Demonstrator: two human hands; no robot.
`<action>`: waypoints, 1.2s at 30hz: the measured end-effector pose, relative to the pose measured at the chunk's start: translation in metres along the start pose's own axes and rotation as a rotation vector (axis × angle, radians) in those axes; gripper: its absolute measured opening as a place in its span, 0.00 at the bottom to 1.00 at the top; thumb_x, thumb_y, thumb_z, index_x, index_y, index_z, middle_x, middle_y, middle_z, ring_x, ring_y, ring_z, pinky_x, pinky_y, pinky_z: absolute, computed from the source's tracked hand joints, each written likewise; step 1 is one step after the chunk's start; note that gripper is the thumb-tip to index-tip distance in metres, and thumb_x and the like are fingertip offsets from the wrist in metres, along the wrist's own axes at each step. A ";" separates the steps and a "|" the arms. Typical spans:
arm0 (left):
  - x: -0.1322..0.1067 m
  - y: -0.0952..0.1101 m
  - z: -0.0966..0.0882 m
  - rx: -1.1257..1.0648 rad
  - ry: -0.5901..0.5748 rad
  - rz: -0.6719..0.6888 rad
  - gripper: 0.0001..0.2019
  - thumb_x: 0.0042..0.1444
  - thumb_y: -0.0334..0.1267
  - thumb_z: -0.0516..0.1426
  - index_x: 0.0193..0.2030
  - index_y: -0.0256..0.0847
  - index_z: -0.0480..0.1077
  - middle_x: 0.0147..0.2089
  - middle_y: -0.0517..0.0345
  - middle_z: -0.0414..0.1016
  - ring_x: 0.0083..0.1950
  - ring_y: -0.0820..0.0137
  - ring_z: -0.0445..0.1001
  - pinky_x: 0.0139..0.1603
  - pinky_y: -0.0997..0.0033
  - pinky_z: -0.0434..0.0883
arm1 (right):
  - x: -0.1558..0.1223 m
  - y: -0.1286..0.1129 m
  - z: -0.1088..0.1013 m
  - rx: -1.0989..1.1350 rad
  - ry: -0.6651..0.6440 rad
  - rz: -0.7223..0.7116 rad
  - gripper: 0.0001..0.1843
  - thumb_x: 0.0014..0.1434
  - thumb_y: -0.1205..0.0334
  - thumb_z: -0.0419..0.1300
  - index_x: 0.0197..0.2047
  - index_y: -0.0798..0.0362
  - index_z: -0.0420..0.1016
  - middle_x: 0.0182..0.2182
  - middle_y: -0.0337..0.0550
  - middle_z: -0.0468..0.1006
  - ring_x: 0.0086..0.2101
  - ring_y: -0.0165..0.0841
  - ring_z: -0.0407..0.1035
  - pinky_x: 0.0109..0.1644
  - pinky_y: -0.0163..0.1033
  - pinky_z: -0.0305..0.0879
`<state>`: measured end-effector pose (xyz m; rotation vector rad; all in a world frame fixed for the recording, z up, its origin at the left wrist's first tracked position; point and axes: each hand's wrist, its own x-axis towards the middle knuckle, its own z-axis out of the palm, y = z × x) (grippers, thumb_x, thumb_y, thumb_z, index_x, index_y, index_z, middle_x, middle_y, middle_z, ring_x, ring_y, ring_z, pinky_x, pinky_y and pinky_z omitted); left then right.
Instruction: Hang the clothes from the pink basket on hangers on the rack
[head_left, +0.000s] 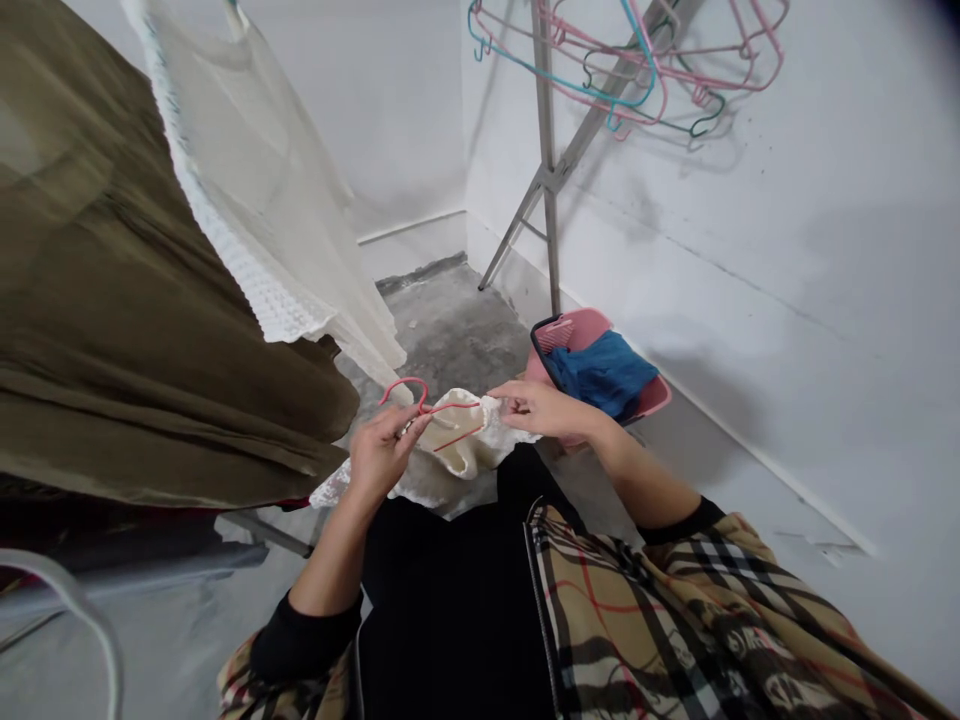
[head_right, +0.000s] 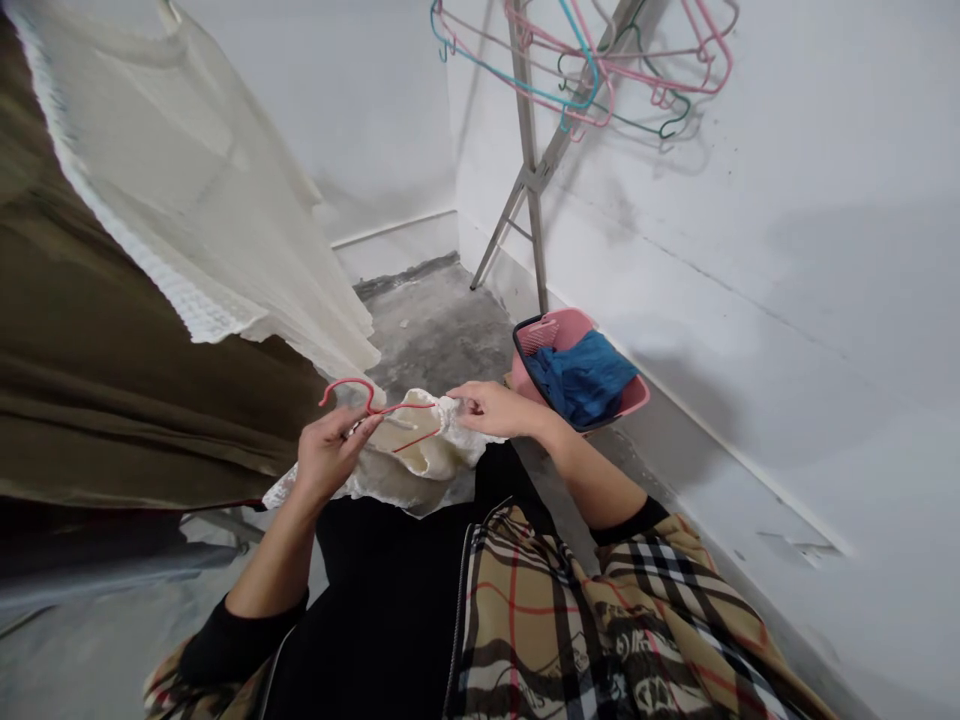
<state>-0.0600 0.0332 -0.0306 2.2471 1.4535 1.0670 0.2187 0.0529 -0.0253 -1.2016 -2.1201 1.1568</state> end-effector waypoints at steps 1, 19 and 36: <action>0.001 -0.001 -0.001 -0.025 -0.002 -0.003 0.14 0.61 0.48 0.56 0.41 0.43 0.80 0.29 0.59 0.78 0.25 0.75 0.70 0.30 0.76 0.65 | 0.000 0.000 -0.002 -0.040 0.006 0.011 0.17 0.54 0.60 0.62 0.47 0.51 0.80 0.36 0.42 0.78 0.30 0.30 0.69 0.37 0.35 0.66; 0.009 -0.048 -0.049 -0.147 -0.036 -0.067 0.13 0.60 0.47 0.58 0.39 0.42 0.78 0.36 0.54 0.80 0.37 0.68 0.77 0.40 0.71 0.72 | -0.028 0.005 -0.058 -0.382 0.538 -0.238 0.14 0.64 0.50 0.56 0.37 0.48 0.80 0.27 0.42 0.77 0.29 0.33 0.68 0.36 0.38 0.62; 0.014 -0.026 -0.032 0.194 0.281 0.074 0.14 0.64 0.47 0.54 0.41 0.43 0.79 0.26 0.56 0.71 0.29 0.69 0.67 0.33 0.69 0.62 | -0.040 0.010 -0.062 -0.266 0.526 -0.085 0.14 0.57 0.47 0.64 0.36 0.48 0.80 0.28 0.44 0.78 0.30 0.34 0.70 0.33 0.36 0.63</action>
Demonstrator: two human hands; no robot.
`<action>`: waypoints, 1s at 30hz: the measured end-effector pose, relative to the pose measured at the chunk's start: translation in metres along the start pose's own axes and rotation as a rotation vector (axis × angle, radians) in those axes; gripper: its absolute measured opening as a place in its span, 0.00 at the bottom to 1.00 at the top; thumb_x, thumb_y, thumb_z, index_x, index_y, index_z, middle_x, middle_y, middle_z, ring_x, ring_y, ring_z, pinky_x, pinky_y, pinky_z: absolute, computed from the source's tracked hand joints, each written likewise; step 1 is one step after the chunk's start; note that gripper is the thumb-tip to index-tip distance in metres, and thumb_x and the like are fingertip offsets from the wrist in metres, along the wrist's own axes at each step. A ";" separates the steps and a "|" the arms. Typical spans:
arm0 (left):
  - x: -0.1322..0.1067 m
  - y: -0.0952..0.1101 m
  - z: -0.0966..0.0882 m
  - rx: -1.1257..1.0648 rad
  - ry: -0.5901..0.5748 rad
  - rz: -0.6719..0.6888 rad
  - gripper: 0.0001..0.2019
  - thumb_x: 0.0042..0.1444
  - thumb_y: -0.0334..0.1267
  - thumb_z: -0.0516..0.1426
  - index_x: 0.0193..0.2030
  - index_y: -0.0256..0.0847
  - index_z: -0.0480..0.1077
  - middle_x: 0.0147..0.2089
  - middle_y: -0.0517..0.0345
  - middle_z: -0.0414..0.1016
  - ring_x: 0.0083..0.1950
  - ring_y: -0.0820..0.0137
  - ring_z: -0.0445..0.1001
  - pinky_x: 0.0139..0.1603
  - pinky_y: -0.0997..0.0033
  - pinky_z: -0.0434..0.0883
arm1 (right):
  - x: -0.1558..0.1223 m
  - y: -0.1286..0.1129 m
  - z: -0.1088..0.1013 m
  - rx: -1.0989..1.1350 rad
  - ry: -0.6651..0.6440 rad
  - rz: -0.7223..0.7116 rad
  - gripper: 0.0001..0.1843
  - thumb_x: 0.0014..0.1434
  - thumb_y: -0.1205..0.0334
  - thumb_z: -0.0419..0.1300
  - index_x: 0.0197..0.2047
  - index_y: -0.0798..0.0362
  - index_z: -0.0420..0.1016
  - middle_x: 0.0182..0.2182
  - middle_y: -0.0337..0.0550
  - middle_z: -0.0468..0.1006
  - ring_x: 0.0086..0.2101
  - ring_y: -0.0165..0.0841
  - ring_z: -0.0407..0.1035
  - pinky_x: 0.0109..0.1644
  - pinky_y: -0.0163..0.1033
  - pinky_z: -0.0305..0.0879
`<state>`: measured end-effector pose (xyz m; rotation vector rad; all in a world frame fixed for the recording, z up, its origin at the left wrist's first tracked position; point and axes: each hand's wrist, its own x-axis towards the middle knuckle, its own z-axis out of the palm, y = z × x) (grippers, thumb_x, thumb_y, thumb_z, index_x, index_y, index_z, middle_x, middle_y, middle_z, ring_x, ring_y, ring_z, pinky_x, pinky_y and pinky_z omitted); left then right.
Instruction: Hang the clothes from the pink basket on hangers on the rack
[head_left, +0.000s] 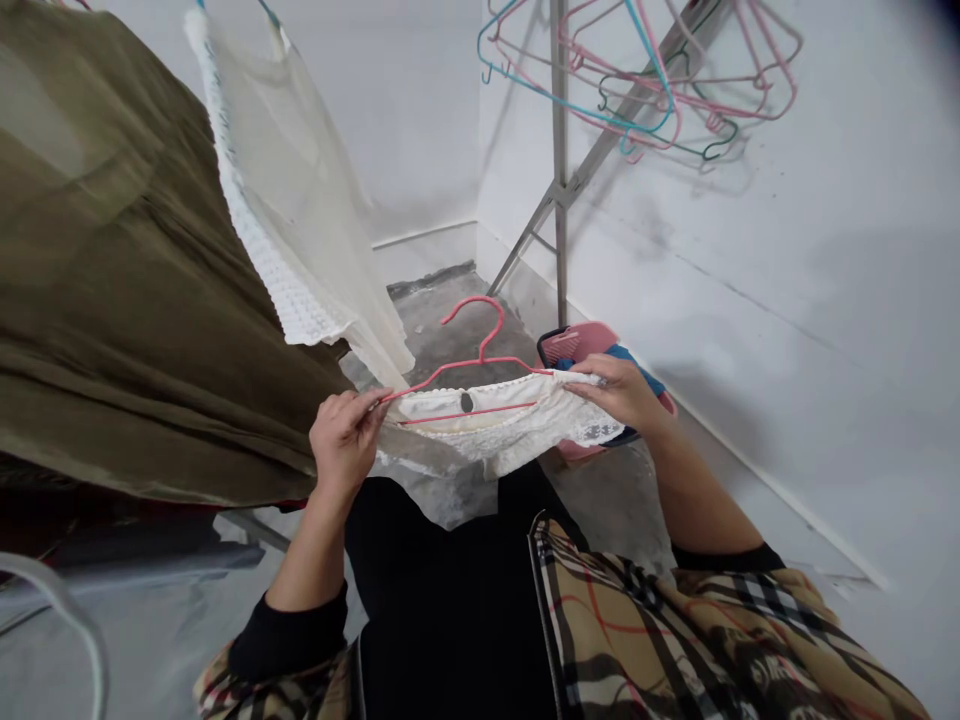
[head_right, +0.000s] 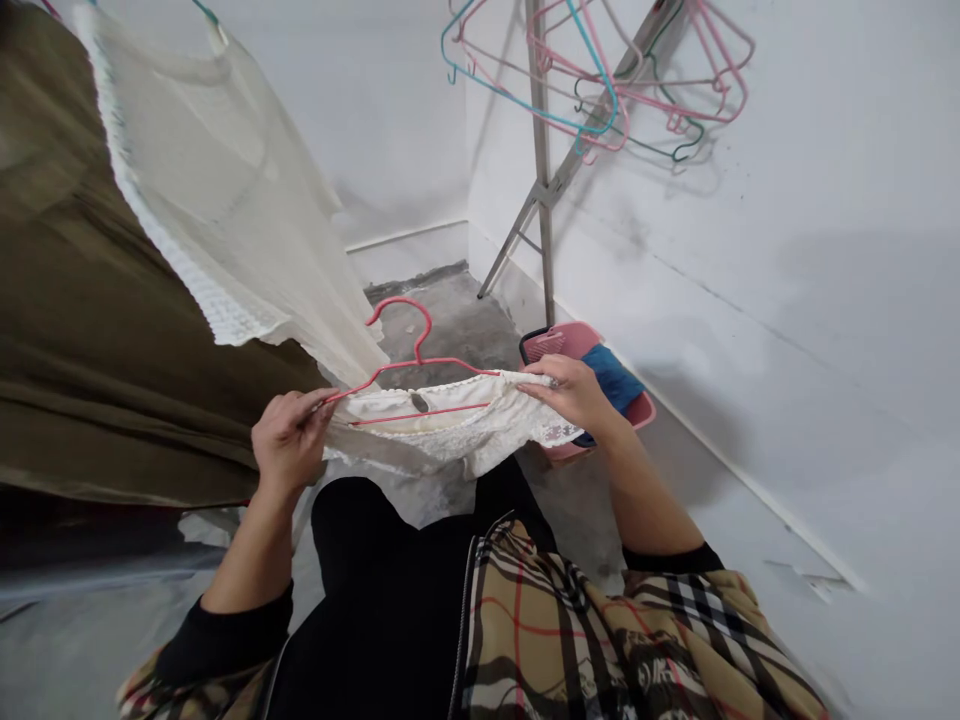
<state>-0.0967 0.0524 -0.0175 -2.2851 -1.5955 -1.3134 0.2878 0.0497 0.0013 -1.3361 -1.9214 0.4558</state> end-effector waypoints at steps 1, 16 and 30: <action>0.001 0.000 -0.001 -0.011 0.010 0.000 0.14 0.63 0.47 0.55 0.41 0.43 0.79 0.26 0.56 0.72 0.29 0.69 0.67 0.33 0.69 0.62 | 0.000 0.001 0.000 0.000 0.001 -0.003 0.15 0.57 0.46 0.64 0.36 0.49 0.80 0.28 0.44 0.78 0.30 0.34 0.70 0.33 0.36 0.63; -0.015 0.009 0.027 -0.111 0.147 0.047 0.17 0.61 0.43 0.58 0.56 0.45 0.69 0.47 0.51 0.76 0.49 0.60 0.74 0.50 0.59 0.70 | 0.005 -0.039 -0.070 -0.090 0.340 0.223 0.19 0.59 0.46 0.60 0.39 0.53 0.83 0.25 0.41 0.81 0.22 0.31 0.70 0.25 0.33 0.64; -0.031 0.020 0.025 -0.260 0.106 0.063 0.15 0.61 0.37 0.58 0.54 0.46 0.70 0.43 0.55 0.79 0.48 0.63 0.77 0.49 0.61 0.74 | 0.203 -0.130 -0.073 -0.523 0.807 -0.357 0.23 0.67 0.48 0.47 0.42 0.54 0.77 0.31 0.47 0.79 0.32 0.36 0.72 0.40 0.39 0.65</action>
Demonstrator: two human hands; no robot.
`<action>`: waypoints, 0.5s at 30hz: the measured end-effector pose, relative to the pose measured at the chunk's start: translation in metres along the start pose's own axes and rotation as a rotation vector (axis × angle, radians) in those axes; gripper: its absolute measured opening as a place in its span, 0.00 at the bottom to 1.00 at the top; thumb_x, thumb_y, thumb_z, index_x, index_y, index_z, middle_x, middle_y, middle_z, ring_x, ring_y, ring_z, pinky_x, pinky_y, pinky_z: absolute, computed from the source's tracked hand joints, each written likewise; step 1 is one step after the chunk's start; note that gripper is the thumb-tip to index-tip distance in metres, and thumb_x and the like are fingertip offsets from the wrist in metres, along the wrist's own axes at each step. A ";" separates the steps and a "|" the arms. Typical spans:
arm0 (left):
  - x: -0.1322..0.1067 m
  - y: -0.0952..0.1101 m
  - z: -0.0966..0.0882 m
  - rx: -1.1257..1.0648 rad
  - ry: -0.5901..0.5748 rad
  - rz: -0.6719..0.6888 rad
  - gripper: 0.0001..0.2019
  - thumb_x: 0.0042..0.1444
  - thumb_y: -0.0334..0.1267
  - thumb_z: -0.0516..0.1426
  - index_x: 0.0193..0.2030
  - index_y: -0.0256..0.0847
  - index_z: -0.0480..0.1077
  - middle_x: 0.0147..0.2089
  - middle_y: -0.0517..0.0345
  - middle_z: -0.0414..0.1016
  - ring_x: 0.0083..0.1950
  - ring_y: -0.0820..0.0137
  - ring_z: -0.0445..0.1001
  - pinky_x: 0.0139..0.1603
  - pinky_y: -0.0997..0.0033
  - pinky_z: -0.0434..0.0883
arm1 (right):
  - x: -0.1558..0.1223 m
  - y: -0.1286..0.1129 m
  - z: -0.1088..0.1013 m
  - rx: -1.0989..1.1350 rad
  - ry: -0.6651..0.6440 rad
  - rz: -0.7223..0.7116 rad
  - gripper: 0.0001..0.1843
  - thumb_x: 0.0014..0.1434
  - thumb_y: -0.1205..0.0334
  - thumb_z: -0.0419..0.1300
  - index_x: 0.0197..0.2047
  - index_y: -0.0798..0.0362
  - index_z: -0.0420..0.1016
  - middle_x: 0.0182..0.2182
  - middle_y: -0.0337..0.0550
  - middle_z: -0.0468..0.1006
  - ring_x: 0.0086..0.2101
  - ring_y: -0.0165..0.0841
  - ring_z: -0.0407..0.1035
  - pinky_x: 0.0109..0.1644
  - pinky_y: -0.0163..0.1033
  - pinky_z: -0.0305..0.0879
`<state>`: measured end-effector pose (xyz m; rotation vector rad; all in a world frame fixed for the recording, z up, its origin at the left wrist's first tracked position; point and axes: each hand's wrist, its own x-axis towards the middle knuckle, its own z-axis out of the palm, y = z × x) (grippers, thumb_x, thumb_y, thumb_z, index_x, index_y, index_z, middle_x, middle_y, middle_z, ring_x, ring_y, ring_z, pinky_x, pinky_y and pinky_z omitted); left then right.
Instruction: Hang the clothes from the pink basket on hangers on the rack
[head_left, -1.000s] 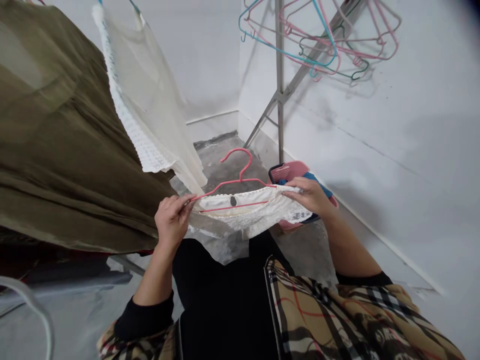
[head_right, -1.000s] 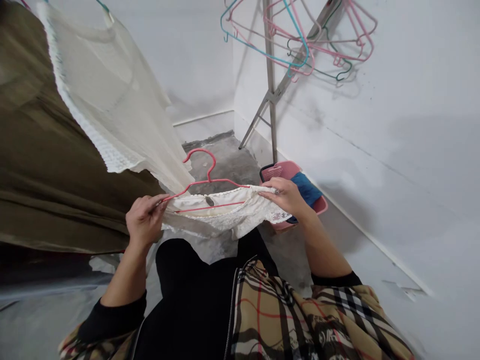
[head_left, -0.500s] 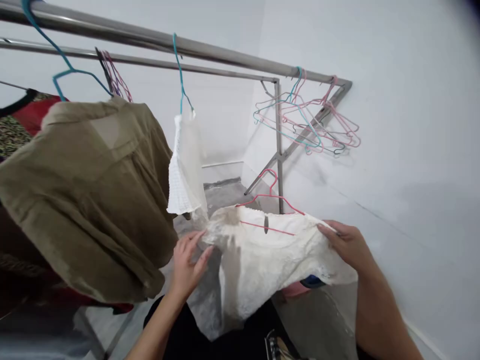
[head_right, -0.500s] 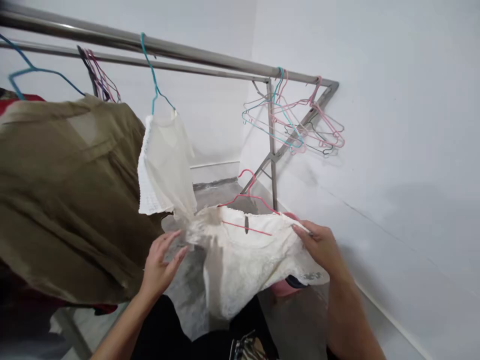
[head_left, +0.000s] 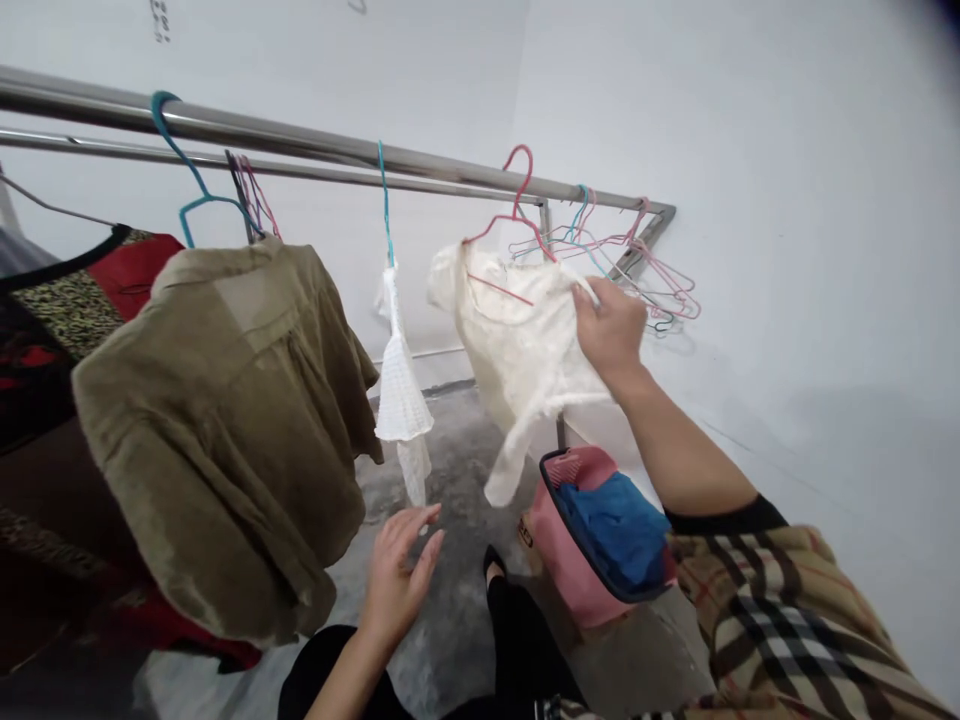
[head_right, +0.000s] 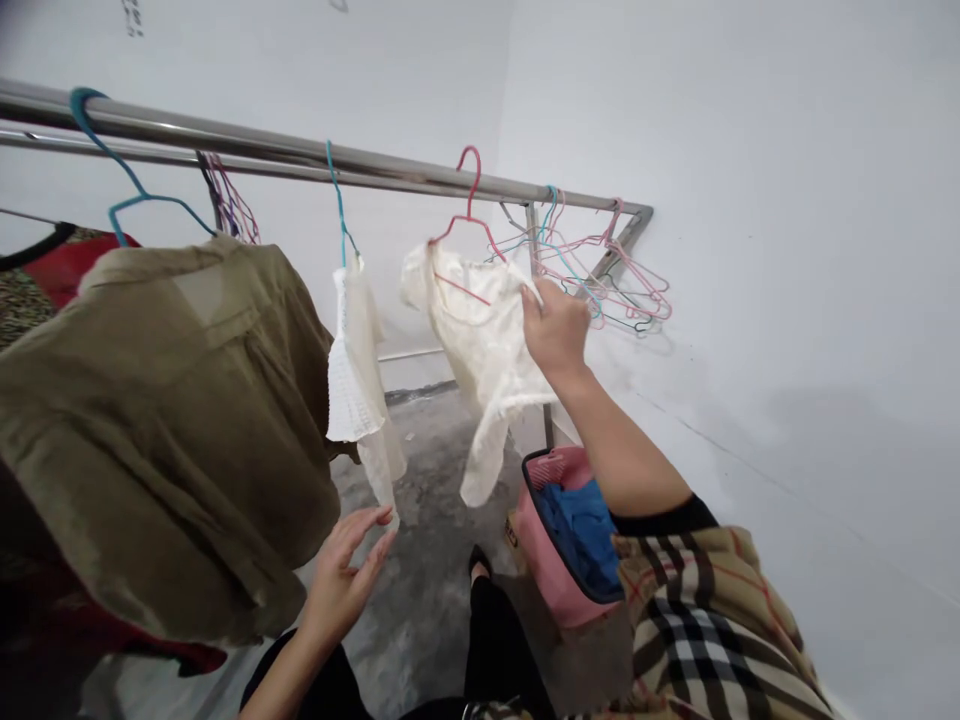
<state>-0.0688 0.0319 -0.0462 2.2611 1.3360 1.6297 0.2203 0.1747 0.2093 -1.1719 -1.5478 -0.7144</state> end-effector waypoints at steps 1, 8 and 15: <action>-0.001 0.000 -0.001 -0.003 0.002 0.002 0.15 0.61 0.37 0.58 0.54 0.46 0.70 0.43 0.55 0.79 0.47 0.63 0.77 0.48 0.61 0.74 | 0.015 -0.005 0.010 0.009 -0.001 0.006 0.22 0.67 0.48 0.47 0.45 0.53 0.76 0.30 0.46 0.79 0.33 0.36 0.72 0.42 0.40 0.66; -0.006 -0.002 -0.002 -0.004 -0.021 -0.018 0.14 0.61 0.36 0.58 0.54 0.47 0.71 0.42 0.56 0.80 0.48 0.64 0.77 0.49 0.62 0.74 | 0.055 -0.046 0.064 0.033 -0.199 0.062 0.14 0.66 0.59 0.50 0.46 0.54 0.74 0.30 0.47 0.74 0.42 0.44 0.71 0.52 0.55 0.63; -0.001 0.008 0.022 -0.046 -0.150 -0.018 0.12 0.61 0.36 0.57 0.52 0.46 0.72 0.43 0.55 0.80 0.47 0.63 0.77 0.49 0.60 0.73 | 0.008 -0.061 0.068 0.104 -0.359 0.036 0.22 0.70 0.56 0.42 0.64 0.52 0.60 0.52 0.50 0.71 0.57 0.43 0.64 0.62 0.53 0.59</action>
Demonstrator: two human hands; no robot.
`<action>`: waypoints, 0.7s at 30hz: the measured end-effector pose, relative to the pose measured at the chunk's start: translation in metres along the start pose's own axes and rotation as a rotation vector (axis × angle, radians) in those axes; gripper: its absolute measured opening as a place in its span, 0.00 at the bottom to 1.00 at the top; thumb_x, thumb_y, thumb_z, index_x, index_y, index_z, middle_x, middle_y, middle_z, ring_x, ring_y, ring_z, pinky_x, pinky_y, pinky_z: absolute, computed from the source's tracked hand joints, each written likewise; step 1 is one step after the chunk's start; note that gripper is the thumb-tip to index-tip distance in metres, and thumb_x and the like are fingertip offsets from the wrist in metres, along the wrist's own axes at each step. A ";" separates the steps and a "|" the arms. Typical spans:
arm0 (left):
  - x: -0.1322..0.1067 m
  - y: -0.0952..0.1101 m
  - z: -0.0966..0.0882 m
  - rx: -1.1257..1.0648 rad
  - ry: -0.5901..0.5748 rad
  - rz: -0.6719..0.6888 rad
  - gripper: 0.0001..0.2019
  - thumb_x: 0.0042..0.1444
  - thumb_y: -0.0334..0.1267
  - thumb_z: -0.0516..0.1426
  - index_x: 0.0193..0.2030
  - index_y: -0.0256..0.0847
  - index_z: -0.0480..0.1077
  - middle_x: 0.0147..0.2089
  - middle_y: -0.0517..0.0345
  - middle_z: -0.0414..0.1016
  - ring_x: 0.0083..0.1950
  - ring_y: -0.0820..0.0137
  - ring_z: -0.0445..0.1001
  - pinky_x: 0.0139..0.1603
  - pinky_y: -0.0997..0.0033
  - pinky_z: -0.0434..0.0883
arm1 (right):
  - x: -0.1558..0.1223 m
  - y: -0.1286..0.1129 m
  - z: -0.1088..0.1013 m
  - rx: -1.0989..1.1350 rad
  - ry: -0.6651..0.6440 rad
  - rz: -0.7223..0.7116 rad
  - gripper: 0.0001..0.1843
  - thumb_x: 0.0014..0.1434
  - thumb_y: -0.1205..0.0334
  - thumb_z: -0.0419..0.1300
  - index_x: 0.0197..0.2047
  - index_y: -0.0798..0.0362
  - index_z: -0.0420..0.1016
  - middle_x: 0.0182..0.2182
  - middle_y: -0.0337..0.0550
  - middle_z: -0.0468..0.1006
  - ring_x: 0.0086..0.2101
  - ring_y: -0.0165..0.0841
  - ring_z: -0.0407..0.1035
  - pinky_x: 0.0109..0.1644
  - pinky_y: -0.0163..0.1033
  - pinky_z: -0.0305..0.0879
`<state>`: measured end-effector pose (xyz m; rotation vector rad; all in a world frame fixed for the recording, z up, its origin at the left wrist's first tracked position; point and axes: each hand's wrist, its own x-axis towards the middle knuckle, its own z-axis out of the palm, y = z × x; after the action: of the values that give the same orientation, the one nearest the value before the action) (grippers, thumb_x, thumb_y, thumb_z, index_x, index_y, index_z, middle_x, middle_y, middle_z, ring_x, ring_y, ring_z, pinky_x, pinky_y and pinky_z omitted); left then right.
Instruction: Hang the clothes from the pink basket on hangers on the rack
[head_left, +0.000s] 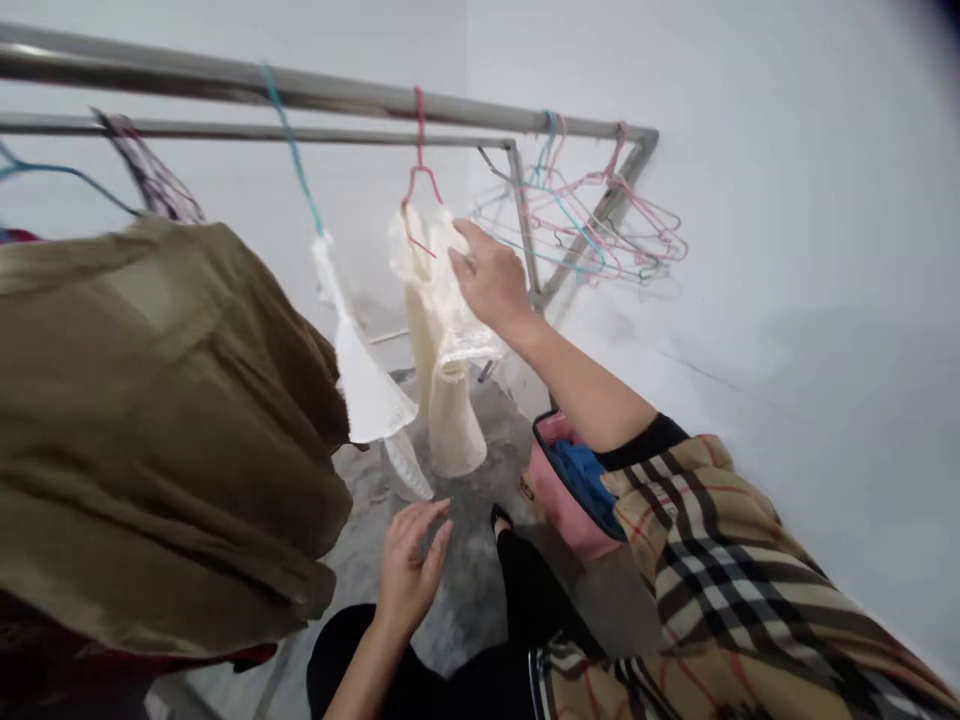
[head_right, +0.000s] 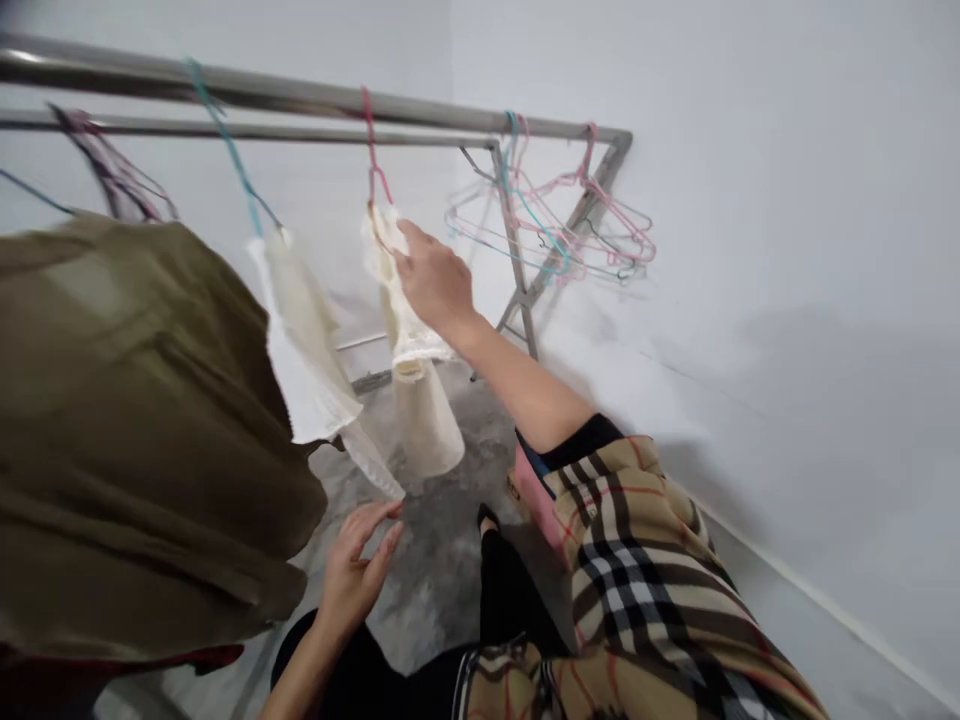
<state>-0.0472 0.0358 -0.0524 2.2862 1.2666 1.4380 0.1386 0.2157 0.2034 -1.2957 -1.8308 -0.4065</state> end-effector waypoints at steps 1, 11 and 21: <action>0.000 0.000 0.004 -0.006 -0.025 -0.005 0.12 0.61 0.36 0.57 0.51 0.46 0.72 0.43 0.55 0.80 0.48 0.63 0.76 0.49 0.60 0.73 | -0.018 0.002 0.007 0.022 0.011 -0.001 0.24 0.71 0.55 0.41 0.67 0.51 0.55 0.57 0.50 0.67 0.61 0.43 0.60 0.64 0.52 0.57; -0.002 -0.030 0.046 0.015 -0.221 -0.095 0.11 0.61 0.40 0.57 0.47 0.41 0.74 0.43 0.51 0.80 0.47 0.62 0.77 0.51 0.58 0.72 | -0.329 0.108 0.107 0.058 -0.675 0.686 0.29 0.66 0.59 0.52 0.68 0.56 0.56 0.63 0.53 0.62 0.62 0.41 0.54 0.67 0.46 0.51; 0.010 -0.057 0.103 0.030 -0.385 -0.159 0.09 0.61 0.40 0.57 0.46 0.40 0.74 0.42 0.51 0.80 0.46 0.63 0.78 0.49 0.60 0.74 | -0.441 0.289 0.119 -0.117 -1.017 1.375 0.23 0.66 0.55 0.56 0.61 0.56 0.65 0.59 0.53 0.67 0.56 0.43 0.64 0.60 0.54 0.62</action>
<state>0.0047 0.1089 -0.1299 2.2743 1.3143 0.8776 0.3943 0.1417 -0.2669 -2.7175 -1.0667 1.0597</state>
